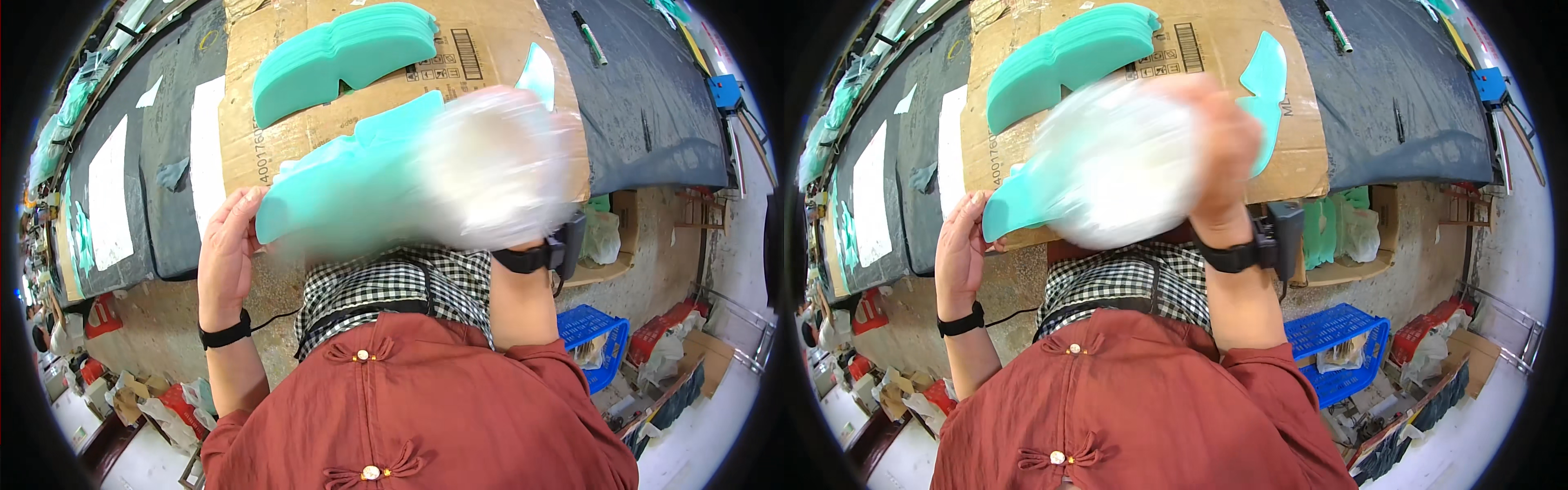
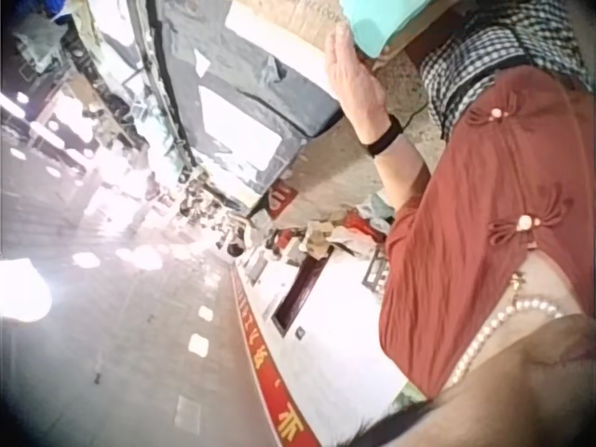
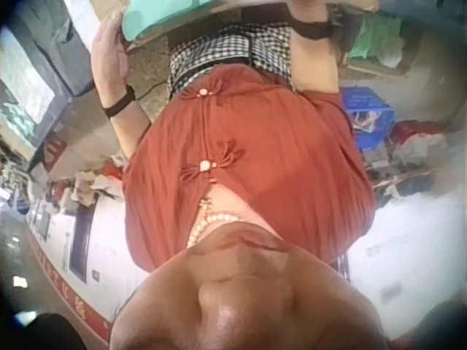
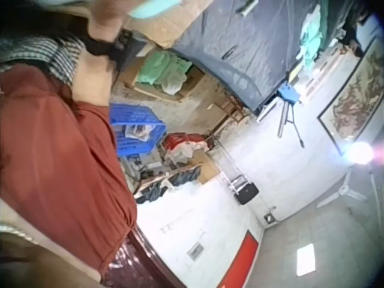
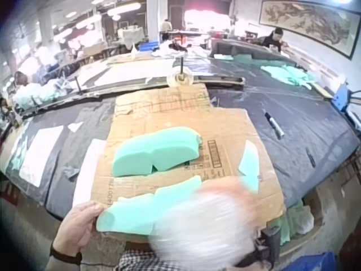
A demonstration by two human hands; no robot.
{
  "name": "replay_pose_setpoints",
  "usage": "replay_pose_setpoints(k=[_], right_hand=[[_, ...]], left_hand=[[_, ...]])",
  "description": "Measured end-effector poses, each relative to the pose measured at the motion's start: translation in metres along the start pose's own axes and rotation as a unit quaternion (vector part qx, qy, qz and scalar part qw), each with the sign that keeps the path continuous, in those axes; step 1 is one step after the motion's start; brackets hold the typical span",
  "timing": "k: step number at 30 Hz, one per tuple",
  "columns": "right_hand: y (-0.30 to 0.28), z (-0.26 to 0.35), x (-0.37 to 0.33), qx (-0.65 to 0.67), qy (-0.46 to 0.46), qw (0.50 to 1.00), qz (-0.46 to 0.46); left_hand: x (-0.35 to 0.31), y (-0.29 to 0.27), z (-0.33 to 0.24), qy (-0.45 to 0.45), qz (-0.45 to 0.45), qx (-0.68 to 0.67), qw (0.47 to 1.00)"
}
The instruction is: Applying glue from a plastic bottle to green foam shoe components on a workbench.
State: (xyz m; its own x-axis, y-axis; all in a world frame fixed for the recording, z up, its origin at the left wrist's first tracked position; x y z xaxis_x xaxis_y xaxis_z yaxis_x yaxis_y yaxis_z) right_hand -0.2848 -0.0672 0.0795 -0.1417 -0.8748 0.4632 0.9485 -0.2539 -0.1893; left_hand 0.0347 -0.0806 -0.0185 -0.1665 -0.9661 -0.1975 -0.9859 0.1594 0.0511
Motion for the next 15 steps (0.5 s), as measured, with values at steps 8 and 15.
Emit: replay_pose_setpoints(k=[8,15], right_hand=[[0.008,0.003,-0.006,0.4,0.039,0.914,-0.046],[0.106,0.064,-0.015,0.152,-0.058,0.982,0.1]], left_hand=[[-0.001,0.017,-0.019,0.006,-0.024,-0.002,1.0],[-0.013,0.033,-0.033,0.035,-0.115,-0.01,0.993]])
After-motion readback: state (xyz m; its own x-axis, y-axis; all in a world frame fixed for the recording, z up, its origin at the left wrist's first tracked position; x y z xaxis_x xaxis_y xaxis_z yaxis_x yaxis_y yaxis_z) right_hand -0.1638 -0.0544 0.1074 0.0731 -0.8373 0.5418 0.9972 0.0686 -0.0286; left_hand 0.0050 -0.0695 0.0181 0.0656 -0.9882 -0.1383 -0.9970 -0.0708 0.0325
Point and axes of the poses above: each hand's wrist, its own x-axis towards the middle knuckle, its own y-axis out of the palm, z = x × y, the point moved 10 cm from there along x, towards the middle knuckle, and after that the axes turned 15 degrees about y, right-handed, at the moved point
